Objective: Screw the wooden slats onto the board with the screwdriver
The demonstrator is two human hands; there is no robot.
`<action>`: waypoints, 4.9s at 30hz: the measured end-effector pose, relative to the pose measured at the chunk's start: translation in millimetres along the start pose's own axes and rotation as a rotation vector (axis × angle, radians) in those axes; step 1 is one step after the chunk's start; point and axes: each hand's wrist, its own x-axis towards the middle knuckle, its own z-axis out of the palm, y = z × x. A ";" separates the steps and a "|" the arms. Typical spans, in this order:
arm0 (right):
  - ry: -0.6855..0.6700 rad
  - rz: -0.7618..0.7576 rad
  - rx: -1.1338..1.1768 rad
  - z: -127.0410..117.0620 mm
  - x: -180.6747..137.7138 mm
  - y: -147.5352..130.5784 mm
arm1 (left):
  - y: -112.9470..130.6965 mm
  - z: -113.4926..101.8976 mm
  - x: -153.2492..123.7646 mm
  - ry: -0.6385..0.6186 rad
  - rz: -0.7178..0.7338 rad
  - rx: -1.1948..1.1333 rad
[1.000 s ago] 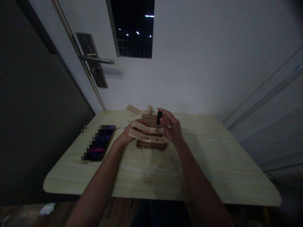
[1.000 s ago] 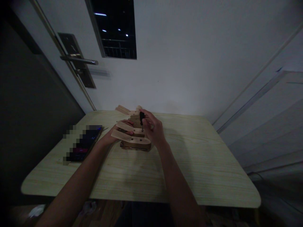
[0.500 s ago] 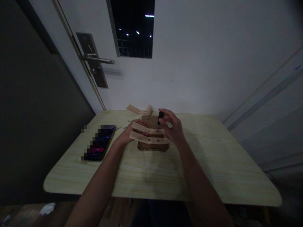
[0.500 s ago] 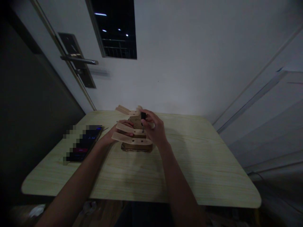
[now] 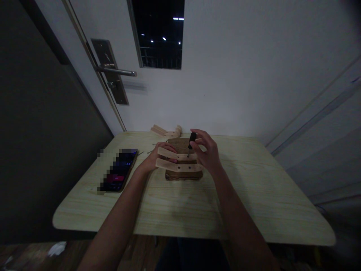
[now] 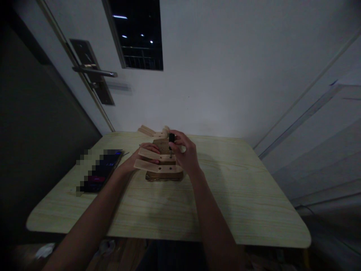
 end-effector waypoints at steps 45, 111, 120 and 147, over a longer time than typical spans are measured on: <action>-0.065 -0.030 0.099 -0.8 -1.7 0.3 | 9.2 1.9 -1.8 0.022 -0.073 -0.147; -0.039 -0.009 0.066 1.8 -1.4 3.9 | 8.2 3.3 -0.9 0.008 -0.087 -0.171; -0.059 -0.030 0.059 -1.2 -2.3 -3.1 | 7.8 3.6 -0.3 0.016 -0.035 -0.157; -0.001 -0.083 -0.025 0.2 0.4 2.8 | 7.9 2.2 -1.4 0.041 -0.053 -0.097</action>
